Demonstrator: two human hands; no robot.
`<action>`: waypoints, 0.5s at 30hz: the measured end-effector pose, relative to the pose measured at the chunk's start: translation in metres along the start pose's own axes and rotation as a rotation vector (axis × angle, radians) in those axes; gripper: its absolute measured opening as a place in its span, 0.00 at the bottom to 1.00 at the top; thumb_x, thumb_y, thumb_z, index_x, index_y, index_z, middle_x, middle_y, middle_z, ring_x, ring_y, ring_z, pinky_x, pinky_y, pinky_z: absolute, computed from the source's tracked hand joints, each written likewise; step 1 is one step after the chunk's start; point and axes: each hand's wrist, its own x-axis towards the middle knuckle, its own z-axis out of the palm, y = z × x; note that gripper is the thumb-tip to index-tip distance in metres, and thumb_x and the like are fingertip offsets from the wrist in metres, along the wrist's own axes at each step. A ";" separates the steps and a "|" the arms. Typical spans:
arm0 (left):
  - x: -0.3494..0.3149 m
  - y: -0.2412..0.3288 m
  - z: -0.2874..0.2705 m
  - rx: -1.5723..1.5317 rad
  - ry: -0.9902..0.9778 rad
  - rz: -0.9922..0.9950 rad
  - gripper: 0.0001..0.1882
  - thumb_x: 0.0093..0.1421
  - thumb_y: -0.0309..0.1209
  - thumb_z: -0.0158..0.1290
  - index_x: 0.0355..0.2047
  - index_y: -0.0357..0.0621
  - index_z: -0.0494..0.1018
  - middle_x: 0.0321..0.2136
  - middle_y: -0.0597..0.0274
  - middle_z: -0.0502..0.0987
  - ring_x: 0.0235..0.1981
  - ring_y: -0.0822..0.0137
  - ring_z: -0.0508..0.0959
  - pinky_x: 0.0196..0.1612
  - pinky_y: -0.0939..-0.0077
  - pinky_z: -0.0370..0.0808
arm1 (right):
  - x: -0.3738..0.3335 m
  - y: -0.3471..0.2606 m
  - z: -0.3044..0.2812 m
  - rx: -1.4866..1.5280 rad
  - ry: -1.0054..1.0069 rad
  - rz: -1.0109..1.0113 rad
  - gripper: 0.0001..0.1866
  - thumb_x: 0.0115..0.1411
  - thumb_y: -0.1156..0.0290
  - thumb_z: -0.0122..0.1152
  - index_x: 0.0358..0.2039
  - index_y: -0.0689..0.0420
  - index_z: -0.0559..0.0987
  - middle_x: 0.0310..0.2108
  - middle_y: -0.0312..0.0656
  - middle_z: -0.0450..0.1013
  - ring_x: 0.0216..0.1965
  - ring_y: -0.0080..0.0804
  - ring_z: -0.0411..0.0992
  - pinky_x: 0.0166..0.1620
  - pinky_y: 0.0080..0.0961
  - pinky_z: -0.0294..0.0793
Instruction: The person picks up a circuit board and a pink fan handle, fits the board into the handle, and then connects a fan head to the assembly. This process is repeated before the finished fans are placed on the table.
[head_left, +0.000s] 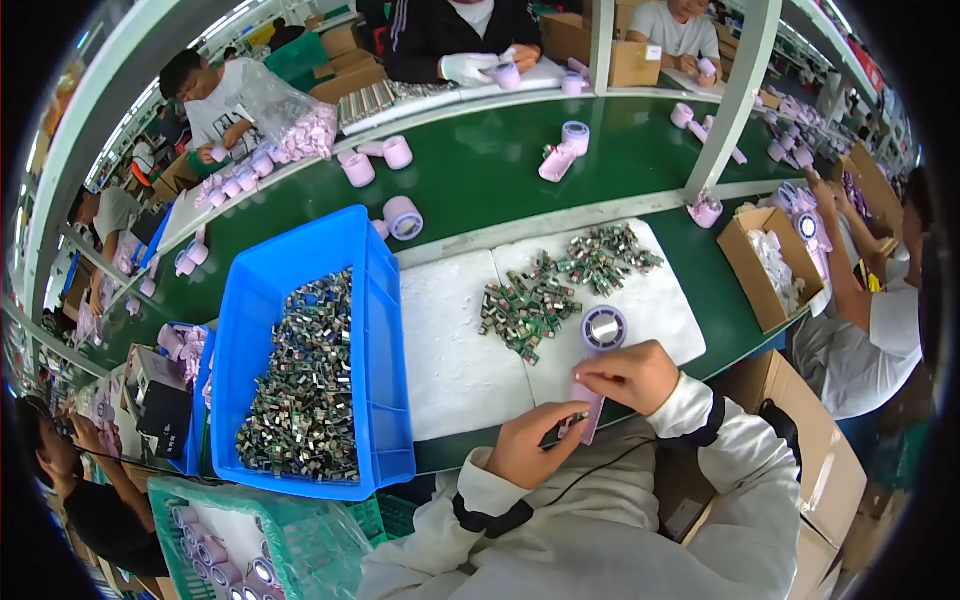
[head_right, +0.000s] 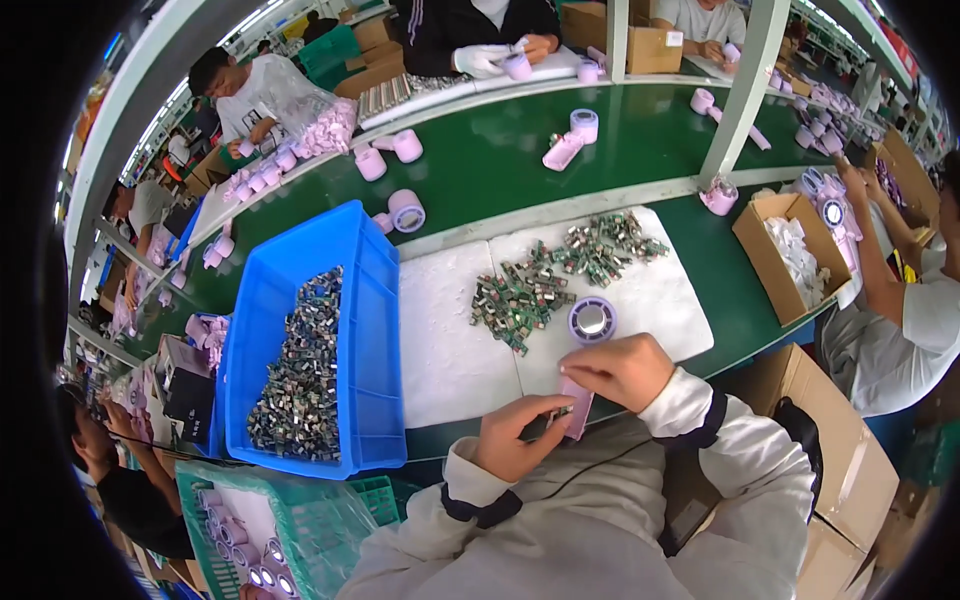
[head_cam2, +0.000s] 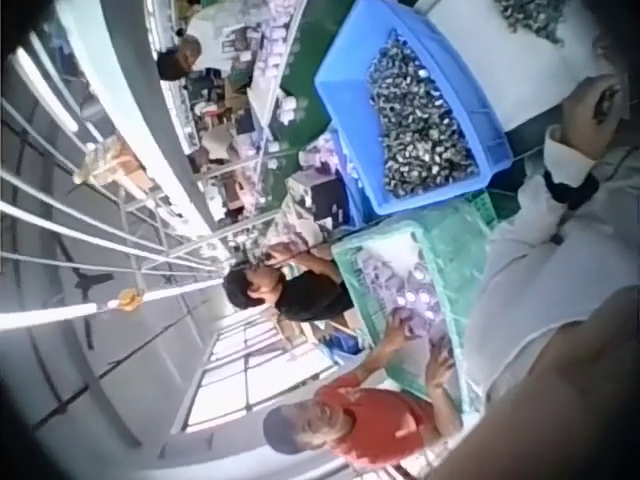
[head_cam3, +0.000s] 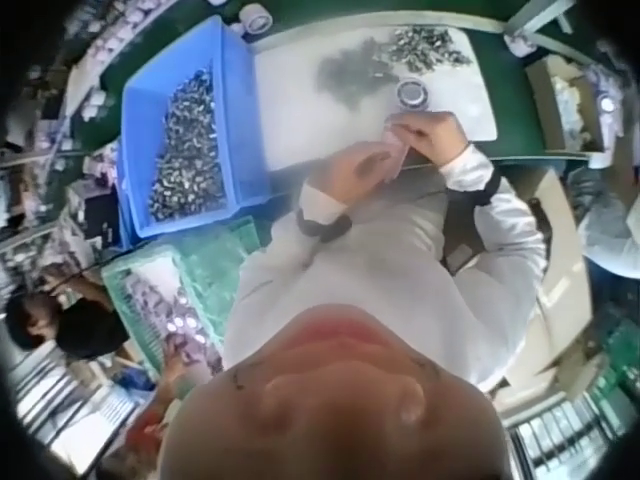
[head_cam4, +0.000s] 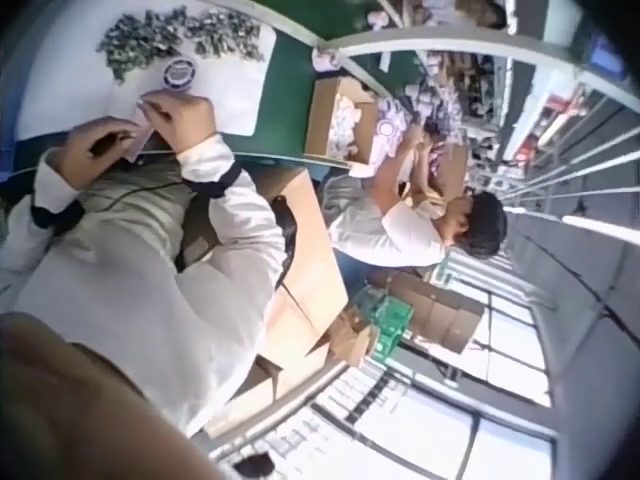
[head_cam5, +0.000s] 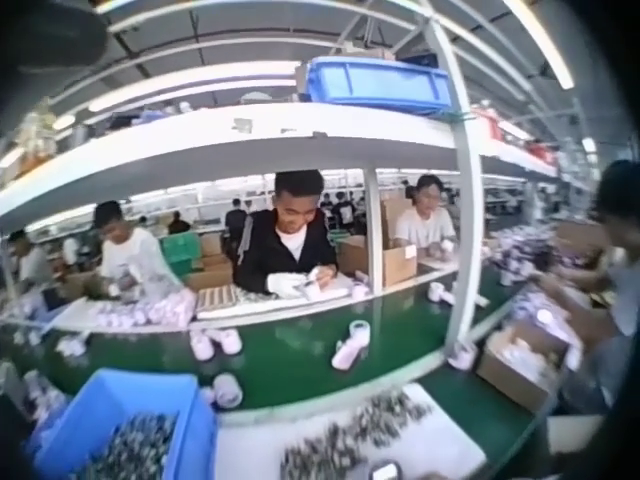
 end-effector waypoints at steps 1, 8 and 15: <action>-0.002 -0.001 -0.002 0.012 -0.015 0.004 0.14 0.58 0.22 0.61 0.45 0.39 0.78 0.37 0.54 0.82 0.35 0.66 0.82 0.41 0.75 0.77 | -0.004 -0.007 0.010 0.082 0.106 0.149 0.09 0.54 0.69 0.69 0.36 0.55 0.85 0.21 0.40 0.77 0.21 0.33 0.76 0.25 0.27 0.75; 0.006 -0.006 -0.015 -0.186 0.131 -0.181 0.15 0.62 0.21 0.58 0.49 0.35 0.75 0.38 0.56 0.81 0.37 0.70 0.81 0.42 0.77 0.77 | 0.009 -0.019 0.013 -0.020 0.098 0.293 0.08 0.55 0.72 0.69 0.36 0.56 0.85 0.17 0.41 0.74 0.16 0.30 0.72 0.24 0.25 0.71; 0.021 -0.011 -0.009 -0.306 0.240 -0.220 0.18 0.62 0.19 0.58 0.52 0.35 0.73 0.39 0.56 0.80 0.37 0.72 0.80 0.43 0.79 0.77 | 0.006 -0.015 0.005 0.145 -0.009 0.370 0.07 0.56 0.73 0.67 0.36 0.56 0.85 0.13 0.39 0.68 0.14 0.29 0.67 0.21 0.26 0.66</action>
